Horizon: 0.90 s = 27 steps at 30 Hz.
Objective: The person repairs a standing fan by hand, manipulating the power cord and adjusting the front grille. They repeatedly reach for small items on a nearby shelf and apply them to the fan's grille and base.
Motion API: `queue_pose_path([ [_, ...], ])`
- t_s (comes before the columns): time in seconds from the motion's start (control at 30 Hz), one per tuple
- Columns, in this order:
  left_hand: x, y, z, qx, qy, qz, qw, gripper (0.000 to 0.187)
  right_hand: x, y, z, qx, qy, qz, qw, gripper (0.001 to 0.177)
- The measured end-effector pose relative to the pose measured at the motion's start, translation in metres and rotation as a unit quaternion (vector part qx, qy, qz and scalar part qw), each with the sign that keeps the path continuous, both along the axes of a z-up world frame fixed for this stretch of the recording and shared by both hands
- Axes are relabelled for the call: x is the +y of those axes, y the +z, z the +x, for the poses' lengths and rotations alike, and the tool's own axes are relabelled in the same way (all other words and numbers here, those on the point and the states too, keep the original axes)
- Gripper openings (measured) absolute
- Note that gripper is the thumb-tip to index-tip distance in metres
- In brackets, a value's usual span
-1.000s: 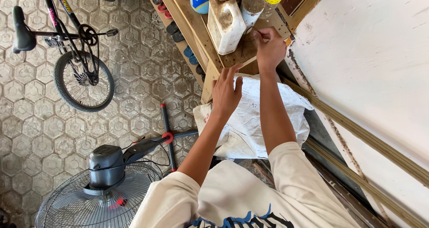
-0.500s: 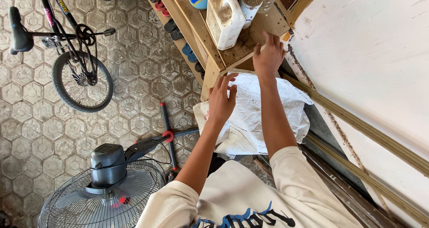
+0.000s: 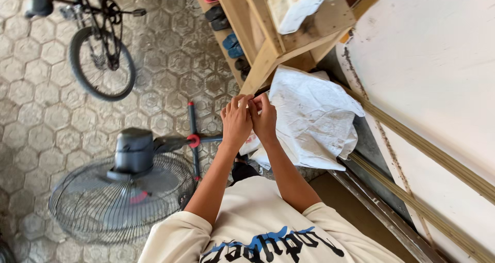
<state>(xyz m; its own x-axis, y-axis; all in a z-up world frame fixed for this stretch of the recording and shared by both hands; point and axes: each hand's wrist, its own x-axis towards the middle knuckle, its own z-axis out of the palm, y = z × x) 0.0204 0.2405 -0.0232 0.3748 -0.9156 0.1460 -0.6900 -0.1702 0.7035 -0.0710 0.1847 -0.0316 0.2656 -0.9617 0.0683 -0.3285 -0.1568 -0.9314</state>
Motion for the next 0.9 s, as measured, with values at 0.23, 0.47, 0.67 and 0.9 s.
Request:
queue_pose_path([
  [0.23, 0.114, 0.021, 0.062, -0.046, 0.014, 0.012, 0.999, 0.047, 0.105, 0.017, 0.06, -0.015, 0.059, -0.092, 0.994, 0.017],
  [0.47, 0.253, 0.069, 0.143, -0.021, -0.035, -0.071, 0.997, 0.039, 0.239, 0.024, 0.125, -0.014, 0.026, -0.156, 0.987, 0.019],
  [0.67, 0.393, 0.074, 0.22, 0.039, 0.037, -0.2, 0.978, 0.03, 0.365, 0.032, 0.16, -0.035, -0.039, -0.196, 0.979, 0.013],
  [0.9, 0.47, 0.032, 0.263, 0.036, 0.128, -0.203, 0.97, 0.035, 0.448, 0.028, 0.177, -0.022, -0.066, -0.173, 0.983, 0.029],
])
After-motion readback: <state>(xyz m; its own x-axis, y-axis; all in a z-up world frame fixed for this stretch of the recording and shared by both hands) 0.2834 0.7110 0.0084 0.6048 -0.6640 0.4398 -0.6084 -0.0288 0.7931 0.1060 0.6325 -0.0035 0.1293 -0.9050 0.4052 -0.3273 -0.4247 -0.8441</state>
